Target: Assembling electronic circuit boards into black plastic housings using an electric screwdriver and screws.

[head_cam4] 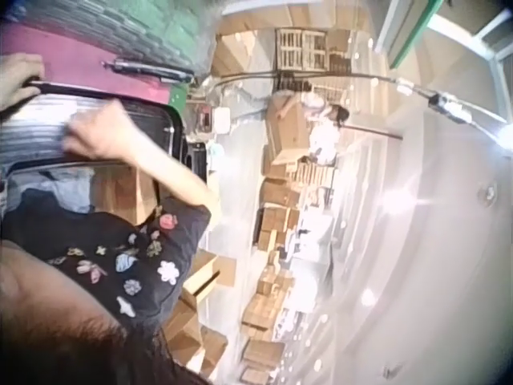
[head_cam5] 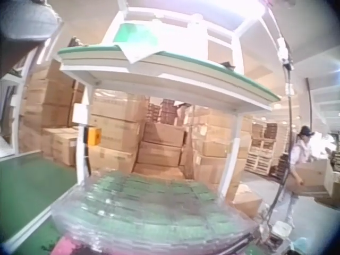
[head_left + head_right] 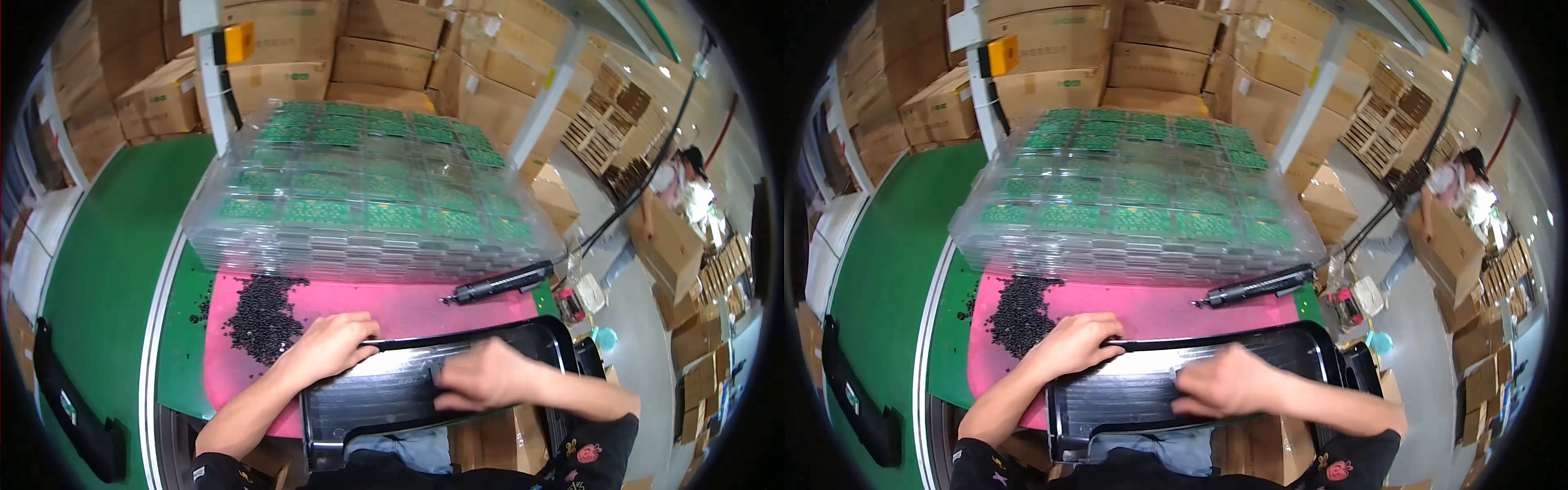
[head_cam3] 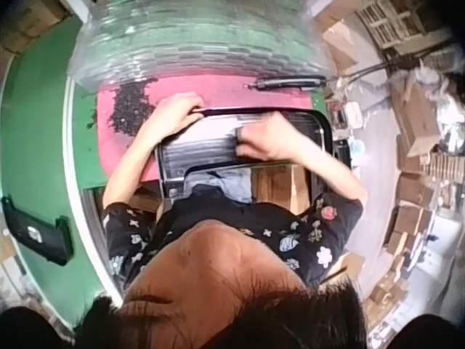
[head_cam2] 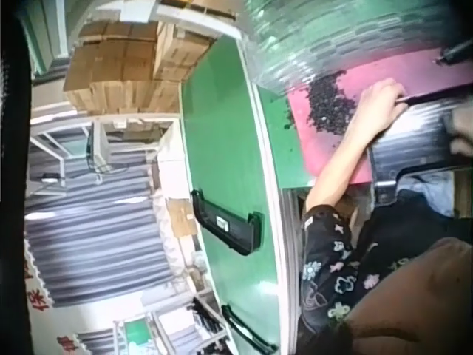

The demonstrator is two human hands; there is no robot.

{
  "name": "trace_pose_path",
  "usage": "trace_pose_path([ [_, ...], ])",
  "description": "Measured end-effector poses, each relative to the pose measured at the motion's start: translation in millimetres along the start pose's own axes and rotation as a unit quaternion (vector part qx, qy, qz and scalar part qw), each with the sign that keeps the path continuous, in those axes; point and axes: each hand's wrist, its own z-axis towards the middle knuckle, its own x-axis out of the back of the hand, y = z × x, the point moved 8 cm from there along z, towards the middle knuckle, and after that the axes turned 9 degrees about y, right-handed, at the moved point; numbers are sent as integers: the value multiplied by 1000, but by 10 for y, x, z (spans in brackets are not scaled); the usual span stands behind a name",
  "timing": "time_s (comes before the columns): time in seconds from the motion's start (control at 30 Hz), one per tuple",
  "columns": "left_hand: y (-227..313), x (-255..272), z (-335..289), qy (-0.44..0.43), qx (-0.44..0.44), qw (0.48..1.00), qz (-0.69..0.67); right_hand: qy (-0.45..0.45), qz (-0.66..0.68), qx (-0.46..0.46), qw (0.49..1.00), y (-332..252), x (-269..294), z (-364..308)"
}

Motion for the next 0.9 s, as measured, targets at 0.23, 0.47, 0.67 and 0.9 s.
trace_pose_path([
  [0.23,22,91,38,23,-89,995,31,259,-126,-125,949,1702,623,2026],
  [0.47,97,34,7,72,-185,979,52,136,-177,-291,930,2873,204,3051],
  [0.67,75,129,22,71,-179,981,39,278,-164,-240,916,2627,417,2782],
  [0.9,108,556,42,182,-114,973,85,416,415,-141,796,1358,771,1571],
])
